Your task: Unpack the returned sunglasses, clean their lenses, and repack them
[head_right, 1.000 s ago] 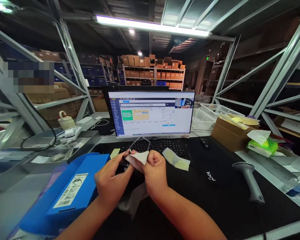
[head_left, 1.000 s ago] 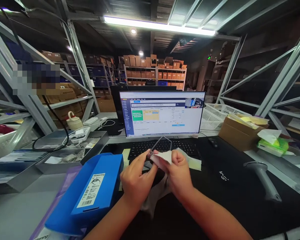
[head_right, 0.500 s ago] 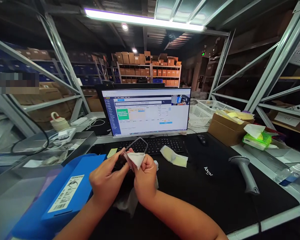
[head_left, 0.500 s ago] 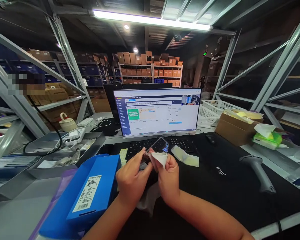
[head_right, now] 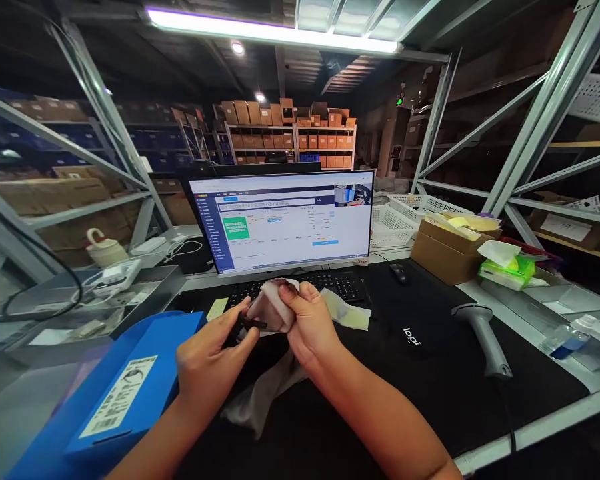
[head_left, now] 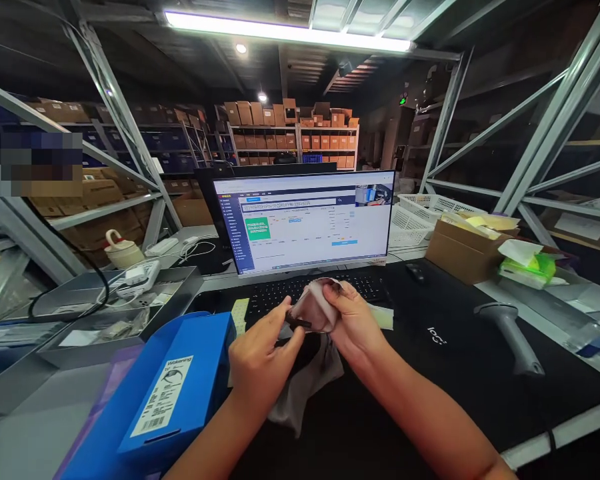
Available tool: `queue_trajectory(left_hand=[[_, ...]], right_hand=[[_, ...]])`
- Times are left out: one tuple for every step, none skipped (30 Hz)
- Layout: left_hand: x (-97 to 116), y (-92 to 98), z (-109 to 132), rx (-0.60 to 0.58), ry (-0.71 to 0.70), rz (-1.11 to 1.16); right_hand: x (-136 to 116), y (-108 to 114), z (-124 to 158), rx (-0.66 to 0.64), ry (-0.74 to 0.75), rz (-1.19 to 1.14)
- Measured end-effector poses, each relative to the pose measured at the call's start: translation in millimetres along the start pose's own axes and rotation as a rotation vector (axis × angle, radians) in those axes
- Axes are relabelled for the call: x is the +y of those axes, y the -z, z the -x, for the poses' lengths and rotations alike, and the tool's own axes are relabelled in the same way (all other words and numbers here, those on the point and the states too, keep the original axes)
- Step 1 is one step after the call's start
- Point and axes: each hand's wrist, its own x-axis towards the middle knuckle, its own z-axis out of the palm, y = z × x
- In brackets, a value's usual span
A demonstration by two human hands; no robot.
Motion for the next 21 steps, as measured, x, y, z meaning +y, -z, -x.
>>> queue_trajectory(left_hand=[[-1,-0.7,1,-0.003,0.006,-0.010],[-3,-1.2,2,-0.004,0.016,-0.022],[-4,-1.3,2,-0.005,0.028,-0.031],[-5,-1.0,2,-0.003,0.039,-0.035],[-6,-0.4,2,0.001,0.049,-0.035],[-7,0.3,1,0.007,0.060,-0.033],[-7,1.1,0,0.014,0.073,-0.029],[-6,1.8,-1,0.025,0.084,-0.026],[-5,2.4,-2,0.034,0.090,-0.025],[-5,2.8,-2,0.038,0.089,-0.025],[-4,2.9,-2,0.035,0.077,-0.027],[-3,2.8,-1,0.026,0.051,-0.027],[-2,2.5,-1,0.012,0.015,-0.028],[-1,2.2,0,-0.004,-0.024,-0.026],[-1,1.8,1,-0.017,-0.055,-0.022],[-1,1.6,0,-0.024,-0.073,-0.015],[-2,1.6,0,-0.029,-0.076,-0.005],[-3,2.2,-2,-0.034,-0.061,0.009],[-5,3.4,-4,-0.042,-0.030,0.027],[-6,5.4,-7,-0.055,0.008,0.049],[-7,8.1,-11,-0.078,0.048,0.074]], right_hand=[[8,0,3,-0.002,0.047,-0.007],[18,0,7,0.004,0.107,0.007],[28,0,12,0.020,0.172,0.045],[39,0,18,0.045,0.233,0.100],[48,0,24,0.067,0.276,0.161],[54,-1,28,0.076,0.292,0.213],[57,-1,31,0.068,0.286,0.243],[56,-1,31,0.046,0.264,0.239],[51,-1,30,0.015,0.223,0.203],[44,-2,26,-0.013,0.170,0.152],[35,-2,21,-0.026,0.114,0.101],[26,-1,15,-0.024,0.066,0.055],[17,-1,9,-0.014,0.028,0.018],[9,0,2,-0.006,-0.001,-0.003],[2,2,-3,-0.006,-0.022,-0.010],[-2,4,-9,-0.015,-0.036,-0.009],[-4,6,-14,-0.028,-0.041,-0.005],[-6,9,-20,-0.036,-0.034,0.004],[-7,13,-26,-0.028,-0.008,0.017],[-9,17,-32,-0.002,0.042,0.033],[-13,22,-38,0.036,0.107,0.055]])
